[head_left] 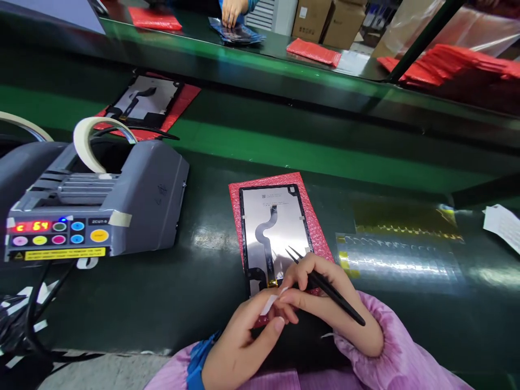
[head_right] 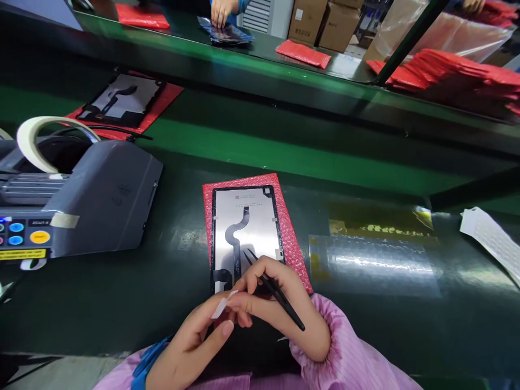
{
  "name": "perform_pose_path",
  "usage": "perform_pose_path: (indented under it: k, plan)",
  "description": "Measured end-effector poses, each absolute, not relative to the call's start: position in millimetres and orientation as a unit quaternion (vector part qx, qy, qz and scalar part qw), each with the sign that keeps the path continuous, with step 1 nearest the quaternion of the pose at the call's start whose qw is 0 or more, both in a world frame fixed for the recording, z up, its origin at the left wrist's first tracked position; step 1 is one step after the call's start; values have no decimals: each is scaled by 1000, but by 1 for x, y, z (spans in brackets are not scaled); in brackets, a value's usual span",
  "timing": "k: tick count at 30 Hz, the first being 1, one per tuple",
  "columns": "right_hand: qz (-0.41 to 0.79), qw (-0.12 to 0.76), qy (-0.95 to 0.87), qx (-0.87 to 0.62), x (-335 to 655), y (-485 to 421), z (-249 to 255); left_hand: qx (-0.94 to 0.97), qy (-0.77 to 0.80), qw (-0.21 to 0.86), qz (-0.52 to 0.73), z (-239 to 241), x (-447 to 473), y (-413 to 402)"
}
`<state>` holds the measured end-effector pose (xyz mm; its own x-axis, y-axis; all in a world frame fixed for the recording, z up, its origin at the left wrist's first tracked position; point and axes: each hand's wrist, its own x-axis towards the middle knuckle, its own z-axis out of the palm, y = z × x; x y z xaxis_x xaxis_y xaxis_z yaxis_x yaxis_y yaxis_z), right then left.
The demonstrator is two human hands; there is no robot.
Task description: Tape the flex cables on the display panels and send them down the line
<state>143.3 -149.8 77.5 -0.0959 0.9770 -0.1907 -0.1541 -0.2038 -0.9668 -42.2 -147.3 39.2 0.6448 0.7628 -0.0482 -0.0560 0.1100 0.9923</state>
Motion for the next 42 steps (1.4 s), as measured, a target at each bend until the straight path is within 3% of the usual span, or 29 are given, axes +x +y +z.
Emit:
perform_pose_path:
  k: [5, 10, 13, 16, 30, 39, 42]
  plan:
    - [522, 480, -474, -523, 155, -113, 90, 598, 304, 675, 306, 44, -53, -135]
    - [498, 375, -589, -515, 161, -75, 68, 756, 381, 405, 346, 52, -75, -107]
    - [491, 355, -616, -504, 157, -63, 46, 838, 390, 245, 291, 50, -77, -93]
    - [474, 345, -630, -510, 152, -57, 38, 877, 389, 167, 226, 44, -71, -90]
    - [428, 338, -630, -553, 146, -48, 33, 898, 367, 169, 173, 31, -65, -89]
    - [252, 395, -582, -665, 163, -32, 36, 907, 361, 145, 161, 24, -70, -95]
    - [196, 361, -530, -742, 197, -44, 49, 900, 390, 110, 162, 18, -69, -101]
